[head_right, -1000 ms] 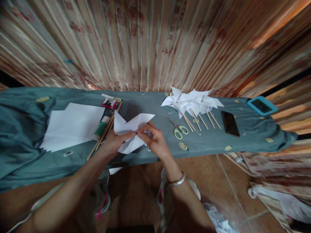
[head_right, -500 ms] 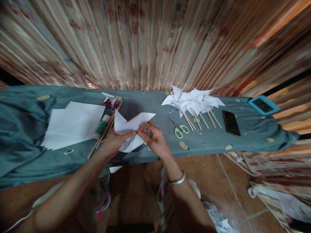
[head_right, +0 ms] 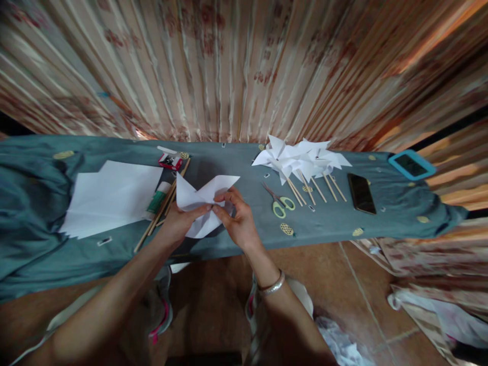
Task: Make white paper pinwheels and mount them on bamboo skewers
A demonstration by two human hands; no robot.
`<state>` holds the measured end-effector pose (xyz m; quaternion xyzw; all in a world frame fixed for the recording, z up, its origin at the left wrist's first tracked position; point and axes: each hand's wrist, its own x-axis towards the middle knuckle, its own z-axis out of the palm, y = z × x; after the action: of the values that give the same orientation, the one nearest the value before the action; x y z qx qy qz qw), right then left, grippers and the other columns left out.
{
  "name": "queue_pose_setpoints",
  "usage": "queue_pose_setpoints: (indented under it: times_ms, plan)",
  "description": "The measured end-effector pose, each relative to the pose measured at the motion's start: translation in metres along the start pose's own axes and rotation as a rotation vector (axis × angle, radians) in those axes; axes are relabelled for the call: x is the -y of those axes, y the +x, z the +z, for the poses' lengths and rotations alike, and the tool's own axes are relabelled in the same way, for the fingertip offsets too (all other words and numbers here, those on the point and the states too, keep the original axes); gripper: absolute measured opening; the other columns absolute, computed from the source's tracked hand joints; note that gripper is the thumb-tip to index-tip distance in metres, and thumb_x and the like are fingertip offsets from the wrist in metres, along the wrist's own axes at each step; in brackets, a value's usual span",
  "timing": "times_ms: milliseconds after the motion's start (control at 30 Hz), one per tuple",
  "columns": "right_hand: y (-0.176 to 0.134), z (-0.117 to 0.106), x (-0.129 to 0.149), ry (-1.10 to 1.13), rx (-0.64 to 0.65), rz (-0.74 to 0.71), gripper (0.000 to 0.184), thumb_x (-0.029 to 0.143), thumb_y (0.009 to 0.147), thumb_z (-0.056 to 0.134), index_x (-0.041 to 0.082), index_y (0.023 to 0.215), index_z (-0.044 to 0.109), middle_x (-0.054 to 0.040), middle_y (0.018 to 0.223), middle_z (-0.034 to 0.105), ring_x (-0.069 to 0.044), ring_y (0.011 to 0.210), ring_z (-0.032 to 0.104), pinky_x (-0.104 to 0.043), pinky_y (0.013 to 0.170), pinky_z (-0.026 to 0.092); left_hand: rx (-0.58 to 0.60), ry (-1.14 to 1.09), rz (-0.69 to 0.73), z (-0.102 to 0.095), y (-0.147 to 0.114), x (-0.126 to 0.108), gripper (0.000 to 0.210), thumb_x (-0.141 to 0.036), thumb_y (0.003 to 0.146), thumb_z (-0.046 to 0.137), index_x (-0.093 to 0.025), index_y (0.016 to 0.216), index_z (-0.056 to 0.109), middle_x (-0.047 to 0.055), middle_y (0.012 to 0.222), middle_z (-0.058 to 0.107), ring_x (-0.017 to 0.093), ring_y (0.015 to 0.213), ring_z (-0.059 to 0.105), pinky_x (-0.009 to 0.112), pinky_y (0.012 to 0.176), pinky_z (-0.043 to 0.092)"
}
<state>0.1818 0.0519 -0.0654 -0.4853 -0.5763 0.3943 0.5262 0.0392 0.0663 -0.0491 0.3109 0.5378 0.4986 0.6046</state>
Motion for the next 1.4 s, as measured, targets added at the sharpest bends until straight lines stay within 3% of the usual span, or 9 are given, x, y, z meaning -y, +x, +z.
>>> queue_pose_setpoints:
  times_ms: [200,367,500,700,900,1133,1400]
  plan:
    - [0.001,0.001,-0.008,0.062,-0.056,0.019,0.026,0.030,0.072,0.075,0.024,0.095,0.063,-0.0055,0.131,0.054,-0.024,0.122,0.052,-0.042,0.107,0.038,0.015,-0.059,0.002,0.000,0.002,0.002,0.038,-0.027,0.039,0.087,-0.011,0.071,0.074,0.008,0.070,0.075,0.021,0.063,0.068,0.032,0.064,0.056]
    - [0.001,0.006,-0.009,0.256,-0.094,0.116,0.073,0.033,0.068,0.080,0.029,0.133,0.044,-0.0078,0.140,0.049,-0.025,0.117,0.056,-0.043,0.099,0.049,0.036,-0.068,0.016,-0.001,0.003,0.003,0.041,-0.030,0.039,0.089,-0.011,0.072,0.073,0.008,0.071,0.075,0.022,0.064,0.068,0.033,0.065,0.056]
    - [0.002,0.006,-0.005,0.292,-0.105,0.147,0.090,0.036,0.064,0.083,0.030,0.140,0.034,-0.0094,0.142,0.047,-0.023,0.110,0.060,-0.040,0.092,0.053,0.031,-0.052,0.038,-0.002,0.005,0.004,0.041,-0.028,0.041,0.089,-0.010,0.074,0.073,0.008,0.073,0.075,0.022,0.066,0.069,0.031,0.065,0.056]
    - [0.003,0.004,0.001,0.321,-0.076,0.235,0.096,0.034,0.064,0.083,0.029,0.143,0.028,-0.0051,0.112,0.067,-0.021,0.093,0.066,-0.036,0.079,0.058,0.030,0.004,0.070,-0.004,0.006,0.005,0.046,-0.033,0.038,0.090,-0.011,0.075,0.073,0.008,0.075,0.076,0.026,0.074,0.071,0.035,0.069,0.057]
    - [0.002,0.004,0.006,0.313,-0.088,0.288,0.094,0.034,0.062,0.084,0.027,0.139,0.032,0.0024,0.083,0.069,-0.017,0.067,0.064,-0.030,0.059,0.055,0.028,0.030,0.106,-0.006,0.005,0.006,0.043,-0.031,0.042,0.089,-0.011,0.077,0.073,0.008,0.077,0.076,0.025,0.076,0.071,0.034,0.071,0.057]
    - [0.002,0.004,0.008,0.292,-0.071,0.292,0.071,0.034,0.062,0.084,0.026,0.121,0.046,0.0030,0.079,0.070,-0.016,0.062,0.063,-0.028,0.055,0.052,0.024,0.058,0.164,-0.007,0.006,0.010,0.042,-0.030,0.047,0.087,-0.012,0.082,0.073,0.007,0.079,0.076,0.024,0.077,0.071,0.033,0.072,0.057]
    - [0.002,0.004,0.003,0.316,-0.079,0.308,0.083,0.038,0.060,0.085,0.028,0.129,0.040,0.0032,0.082,0.071,-0.017,0.066,0.066,-0.030,0.061,0.055,0.024,0.130,0.152,-0.009,0.007,0.006,0.033,-0.027,0.046,0.084,-0.014,0.072,0.070,0.004,0.068,0.074,0.022,0.067,0.069,0.030,0.063,0.056]
